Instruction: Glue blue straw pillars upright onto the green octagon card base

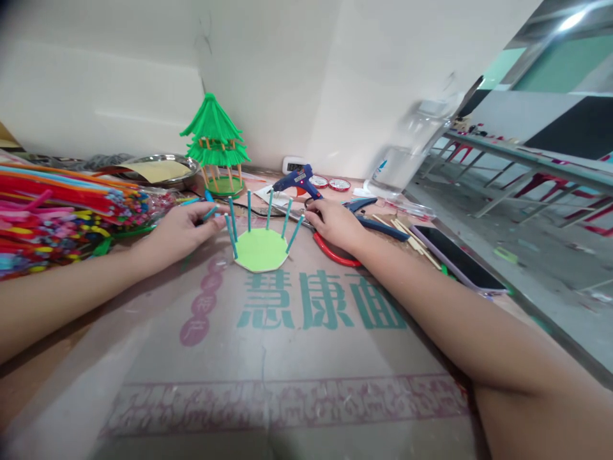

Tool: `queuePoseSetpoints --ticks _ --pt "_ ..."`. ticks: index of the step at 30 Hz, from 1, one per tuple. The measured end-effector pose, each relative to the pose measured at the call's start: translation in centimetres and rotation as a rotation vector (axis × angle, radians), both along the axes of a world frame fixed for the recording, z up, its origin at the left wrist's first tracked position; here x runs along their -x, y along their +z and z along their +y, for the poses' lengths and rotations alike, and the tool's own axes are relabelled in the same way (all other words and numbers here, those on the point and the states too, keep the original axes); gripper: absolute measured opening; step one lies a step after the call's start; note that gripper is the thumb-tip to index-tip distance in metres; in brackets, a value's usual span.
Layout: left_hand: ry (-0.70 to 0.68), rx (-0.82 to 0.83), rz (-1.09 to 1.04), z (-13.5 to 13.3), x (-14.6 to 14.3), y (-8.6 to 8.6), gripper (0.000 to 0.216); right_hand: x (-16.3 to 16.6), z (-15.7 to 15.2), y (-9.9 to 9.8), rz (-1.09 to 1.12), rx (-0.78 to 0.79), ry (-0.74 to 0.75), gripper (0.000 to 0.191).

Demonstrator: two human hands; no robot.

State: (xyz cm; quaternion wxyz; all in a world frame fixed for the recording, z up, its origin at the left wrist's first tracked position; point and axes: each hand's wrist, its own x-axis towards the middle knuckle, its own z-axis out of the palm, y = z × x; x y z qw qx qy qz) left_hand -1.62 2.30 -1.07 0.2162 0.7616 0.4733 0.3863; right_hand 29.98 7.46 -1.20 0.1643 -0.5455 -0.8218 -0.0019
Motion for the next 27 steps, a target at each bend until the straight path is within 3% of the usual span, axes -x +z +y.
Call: queuePoseSetpoints --ticks 5,15,27 --pt "-0.132 0.014 0.041 0.4 -0.2 -0.6 0.044 0.0 0.1 -0.1 -0.012 -0.006 0.008 0.036" --pt "-0.051 -0.003 0.079 0.1 -0.2 -1.0 0.046 0.2 -0.1 0.1 -0.016 -0.002 0.002 0.035" --pt "-0.074 -0.001 0.104 0.1 0.1 -1.1 0.043 -0.2 0.3 0.7 0.105 0.072 -0.016 0.027"
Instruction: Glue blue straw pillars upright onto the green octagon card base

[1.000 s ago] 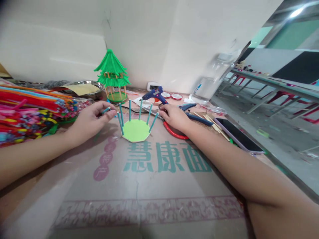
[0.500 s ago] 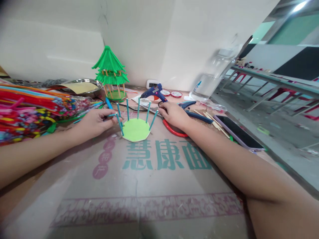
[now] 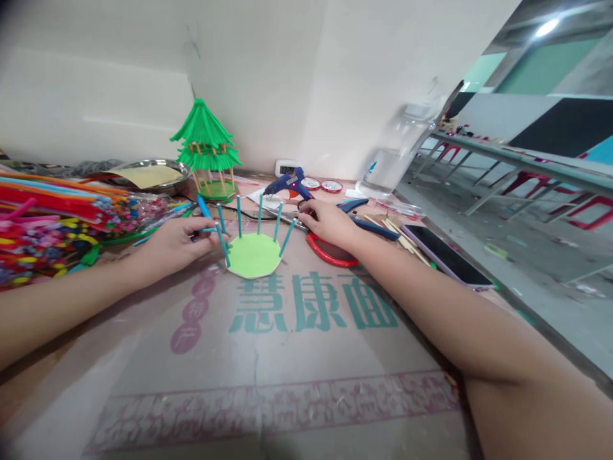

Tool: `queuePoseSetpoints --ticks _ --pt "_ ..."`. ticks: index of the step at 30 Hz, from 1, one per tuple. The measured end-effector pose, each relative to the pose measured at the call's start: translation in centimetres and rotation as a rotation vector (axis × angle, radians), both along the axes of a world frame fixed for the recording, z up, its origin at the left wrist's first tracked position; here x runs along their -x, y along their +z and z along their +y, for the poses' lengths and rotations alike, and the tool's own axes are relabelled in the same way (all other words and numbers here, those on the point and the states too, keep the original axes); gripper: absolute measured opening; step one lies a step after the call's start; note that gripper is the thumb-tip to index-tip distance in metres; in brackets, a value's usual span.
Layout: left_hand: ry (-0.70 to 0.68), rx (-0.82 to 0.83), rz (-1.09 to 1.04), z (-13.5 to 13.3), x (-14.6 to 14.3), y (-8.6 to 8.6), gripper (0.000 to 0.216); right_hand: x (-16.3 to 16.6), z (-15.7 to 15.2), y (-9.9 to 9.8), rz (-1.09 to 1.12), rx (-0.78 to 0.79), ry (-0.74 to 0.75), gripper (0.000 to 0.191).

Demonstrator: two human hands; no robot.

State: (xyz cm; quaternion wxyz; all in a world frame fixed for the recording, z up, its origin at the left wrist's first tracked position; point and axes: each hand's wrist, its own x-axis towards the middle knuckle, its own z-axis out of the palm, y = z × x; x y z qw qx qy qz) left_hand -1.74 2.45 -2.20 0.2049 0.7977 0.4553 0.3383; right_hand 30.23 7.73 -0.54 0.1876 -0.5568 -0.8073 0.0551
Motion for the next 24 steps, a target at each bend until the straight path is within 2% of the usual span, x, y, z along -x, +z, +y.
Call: queuePoseSetpoints --ticks 6,10,13,17,22,24 --pt "-0.040 -0.008 -0.026 0.2 0.1 -0.2 0.040 -1.8 1.0 2.1 0.153 0.052 -0.055 0.026" --pt "-0.025 0.023 -0.021 0.2 0.2 -0.3 0.043 -2.6 1.2 2.9 0.285 0.063 -0.033 0.022" --pt "0.012 0.007 -0.004 0.1 0.2 -0.3 0.047 -2.7 1.0 3.3 0.235 0.057 -0.043 0.023" --pt "-0.036 -0.021 0.017 0.1 0.1 -0.2 0.043 -2.4 1.7 3.2 0.159 0.074 -0.068 0.035" --pt "-0.095 -0.047 0.017 0.3 0.1 -0.1 0.033 -1.4 4.9 3.0 0.055 0.092 -0.146 0.055" --pt "-0.094 -0.053 0.020 0.3 0.1 -0.2 0.032 -0.8 6.2 3.0 0.027 0.099 -0.176 0.048"
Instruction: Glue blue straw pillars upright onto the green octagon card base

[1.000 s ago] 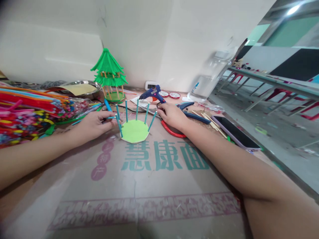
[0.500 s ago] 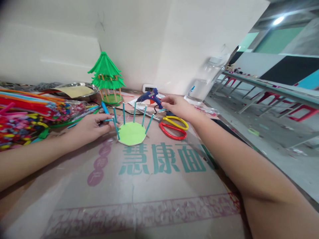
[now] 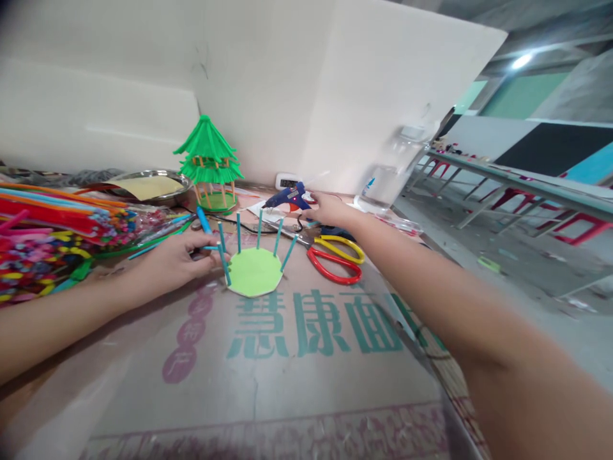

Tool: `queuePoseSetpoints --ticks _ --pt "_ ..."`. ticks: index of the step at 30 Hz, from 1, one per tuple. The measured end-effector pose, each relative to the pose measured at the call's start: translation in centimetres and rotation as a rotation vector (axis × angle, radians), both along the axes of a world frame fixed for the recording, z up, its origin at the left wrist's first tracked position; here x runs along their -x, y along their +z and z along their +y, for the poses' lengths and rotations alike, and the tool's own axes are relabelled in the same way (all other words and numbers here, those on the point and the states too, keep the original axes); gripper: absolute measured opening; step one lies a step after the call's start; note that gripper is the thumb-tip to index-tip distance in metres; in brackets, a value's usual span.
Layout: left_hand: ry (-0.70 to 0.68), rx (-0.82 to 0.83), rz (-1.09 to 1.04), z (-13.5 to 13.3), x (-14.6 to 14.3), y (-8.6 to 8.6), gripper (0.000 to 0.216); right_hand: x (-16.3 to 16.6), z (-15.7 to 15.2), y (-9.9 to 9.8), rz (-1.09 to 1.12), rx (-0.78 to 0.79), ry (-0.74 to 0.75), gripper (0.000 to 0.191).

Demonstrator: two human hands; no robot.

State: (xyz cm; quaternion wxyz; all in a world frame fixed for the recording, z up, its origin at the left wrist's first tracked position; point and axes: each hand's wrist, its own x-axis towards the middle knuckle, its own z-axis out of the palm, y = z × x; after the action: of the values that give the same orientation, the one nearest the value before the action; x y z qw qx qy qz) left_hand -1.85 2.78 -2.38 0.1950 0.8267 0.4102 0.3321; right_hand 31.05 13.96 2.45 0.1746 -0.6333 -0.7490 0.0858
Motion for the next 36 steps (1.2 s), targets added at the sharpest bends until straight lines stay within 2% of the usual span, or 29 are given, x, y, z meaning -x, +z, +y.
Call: queuePoseSetpoints --ticks 3,10,15,20,22,24,28,31,36 --pt "-0.012 -0.017 0.013 0.1 0.0 -0.1 0.033 1.0 1.5 -0.1 -0.013 0.045 -0.024 0.030" --pt "-0.038 -0.034 0.027 0.3 0.1 -0.3 0.034 2.7 2.9 -1.9 0.186 0.054 -0.033 0.017" --pt "-0.046 -0.033 0.038 0.4 0.0 -0.3 0.035 3.0 2.3 -0.9 0.450 0.013 0.018 0.011" --pt "-0.031 -0.025 0.044 0.3 0.0 -0.3 0.035 2.2 -0.7 1.3 0.655 -0.045 0.029 0.002" --pt "-0.013 -0.007 0.036 0.2 0.0 -0.3 0.036 1.3 -2.4 1.7 0.790 -0.071 0.040 0.007" --pt "0.006 0.013 0.018 0.1 0.1 -0.2 0.037 0.3 -4.5 1.8 0.896 -0.147 0.092 0.003" --pt "0.039 0.016 0.022 0.1 0.2 -0.2 0.036 -1.5 -9.4 1.7 0.984 -0.231 0.221 0.021" --pt "0.023 0.026 0.042 0.0 0.2 -0.2 0.035 -2.4 -12.5 1.3 0.877 -0.060 0.325 0.024" --pt "-0.034 0.046 0.107 -0.1 0.1 0.4 0.034 -2.6 -14.7 0.3 0.413 0.178 0.541 0.043"
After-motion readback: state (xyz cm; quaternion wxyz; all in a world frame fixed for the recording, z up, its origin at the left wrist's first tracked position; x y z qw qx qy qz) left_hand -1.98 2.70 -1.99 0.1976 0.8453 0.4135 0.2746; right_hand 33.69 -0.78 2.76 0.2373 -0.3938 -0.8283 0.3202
